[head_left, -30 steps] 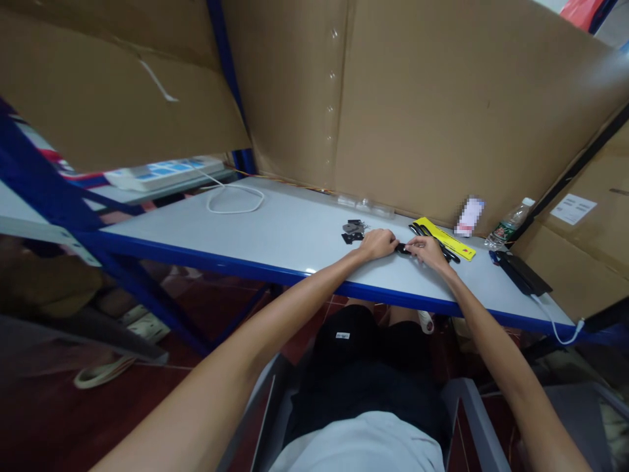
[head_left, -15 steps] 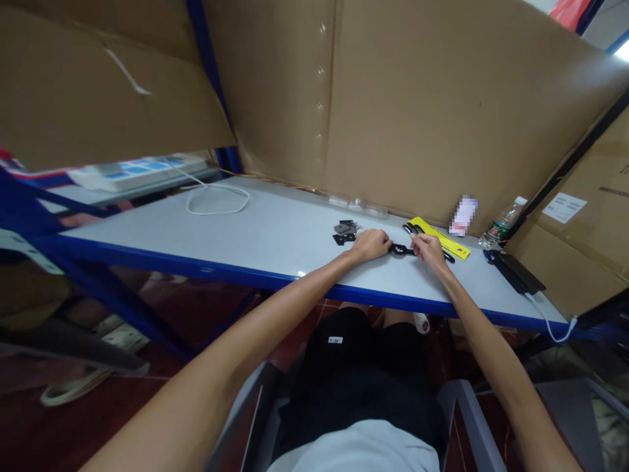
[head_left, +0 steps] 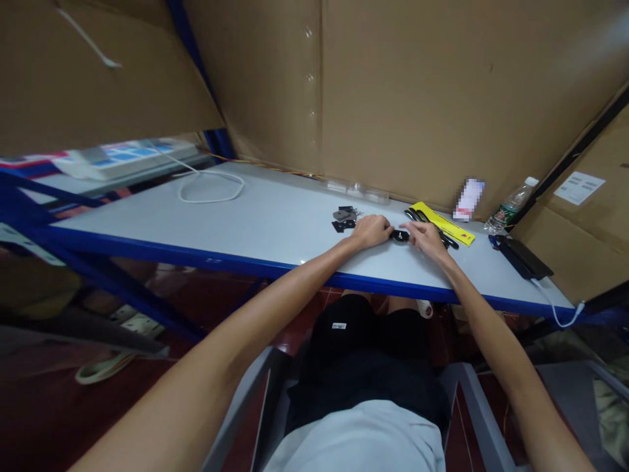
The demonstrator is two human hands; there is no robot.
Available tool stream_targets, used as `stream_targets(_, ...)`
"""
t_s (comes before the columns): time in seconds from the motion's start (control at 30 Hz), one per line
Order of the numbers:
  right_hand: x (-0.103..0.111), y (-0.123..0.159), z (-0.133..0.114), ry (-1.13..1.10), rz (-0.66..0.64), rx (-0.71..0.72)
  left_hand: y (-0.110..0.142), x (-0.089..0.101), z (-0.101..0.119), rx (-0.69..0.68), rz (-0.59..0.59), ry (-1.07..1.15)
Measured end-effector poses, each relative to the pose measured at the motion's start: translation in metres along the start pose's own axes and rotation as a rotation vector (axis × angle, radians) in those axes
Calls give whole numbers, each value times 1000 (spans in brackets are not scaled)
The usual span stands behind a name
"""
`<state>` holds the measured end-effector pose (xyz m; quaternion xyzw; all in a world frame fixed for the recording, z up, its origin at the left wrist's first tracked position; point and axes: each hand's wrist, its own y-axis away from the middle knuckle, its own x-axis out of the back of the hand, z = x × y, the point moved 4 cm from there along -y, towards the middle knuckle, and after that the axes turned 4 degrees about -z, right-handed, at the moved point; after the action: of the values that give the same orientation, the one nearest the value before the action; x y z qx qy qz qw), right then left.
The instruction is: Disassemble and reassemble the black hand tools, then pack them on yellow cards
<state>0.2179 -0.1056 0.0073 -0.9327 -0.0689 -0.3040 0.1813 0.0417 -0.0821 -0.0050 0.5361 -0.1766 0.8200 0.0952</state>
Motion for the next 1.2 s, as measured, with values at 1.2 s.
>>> stream_targets(1.2,1,19,-9,816,-37,75,6,0,-5,-142,0,-113)
